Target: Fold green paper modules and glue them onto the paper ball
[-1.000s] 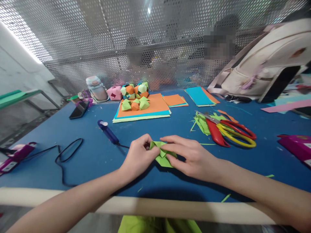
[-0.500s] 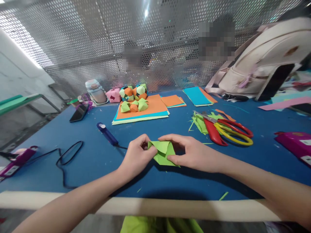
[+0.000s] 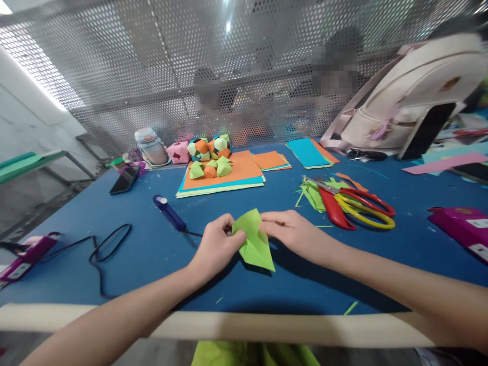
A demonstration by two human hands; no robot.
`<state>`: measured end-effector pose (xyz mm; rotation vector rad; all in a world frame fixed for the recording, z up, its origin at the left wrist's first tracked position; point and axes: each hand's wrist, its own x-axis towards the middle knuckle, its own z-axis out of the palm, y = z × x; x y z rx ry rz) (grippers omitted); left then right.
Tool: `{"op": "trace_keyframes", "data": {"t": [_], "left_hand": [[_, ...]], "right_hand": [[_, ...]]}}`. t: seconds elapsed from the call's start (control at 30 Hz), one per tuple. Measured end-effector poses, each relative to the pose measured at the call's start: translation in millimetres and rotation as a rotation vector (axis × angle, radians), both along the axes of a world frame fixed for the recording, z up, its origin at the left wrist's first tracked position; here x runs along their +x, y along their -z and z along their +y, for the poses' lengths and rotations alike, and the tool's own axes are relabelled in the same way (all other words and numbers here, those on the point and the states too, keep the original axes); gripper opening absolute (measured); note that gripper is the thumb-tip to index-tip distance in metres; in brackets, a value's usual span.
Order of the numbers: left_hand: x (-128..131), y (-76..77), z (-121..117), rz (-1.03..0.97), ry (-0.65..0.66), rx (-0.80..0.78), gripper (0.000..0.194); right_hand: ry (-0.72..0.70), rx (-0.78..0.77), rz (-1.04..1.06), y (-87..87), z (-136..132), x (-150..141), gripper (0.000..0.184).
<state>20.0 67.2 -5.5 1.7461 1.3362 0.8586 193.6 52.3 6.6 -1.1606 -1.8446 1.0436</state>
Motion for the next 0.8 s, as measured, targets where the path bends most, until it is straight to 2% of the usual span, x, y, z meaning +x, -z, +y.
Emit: {"op": "trace_keyframes", "data": {"t": [0.1, 0.17, 0.27, 0.33, 0.4, 0.53, 0.67, 0.8], "left_hand": [[-1.2, -0.4, -0.2, 0.006, 0.008, 0.012, 0.016], [-1.7, -0.6, -0.6, 0.005, 0.013, 0.024, 0.018], [-1.9, -0.2, -0.7, 0.008, 0.015, 0.027, 0.018], [-1.8, 0.2, -0.6, -0.003, 0.018, 0.012, 0.015], [-1.7, 0.3, -0.5, -0.032, 0.027, -0.018, 0.014], [-2.0, -0.4, -0.3, -0.099, 0.039, -0.069, 0.017], [-2.2, -1.4, -0.7, -0.106, 0.037, -0.057, 0.018], [-1.3, -2.7, -2.2, -0.082, 0.030, -0.030, 0.018]], "right_hand": [[-0.004, -0.166, 0.215, -3.4, -1.1, -6.8, 0.037], [0.030, -0.159, 0.196, -2.9, -2.8, -11.1, 0.028], [0.109, 0.035, 0.025, 3.4, -5.2, -15.8, 0.014], [0.138, 0.198, -0.020, 10.8, -5.3, -16.7, 0.018], [0.109, 0.374, -0.031, 19.0, -4.0, -14.8, 0.023], [-0.040, 0.677, -0.120, 28.6, -0.3, -4.9, 0.030], [-0.143, 0.719, -0.207, 26.2, 1.3, 3.3, 0.035], [-0.166, 0.754, -0.239, 21.1, -1.1, 4.7, 0.039]]}}
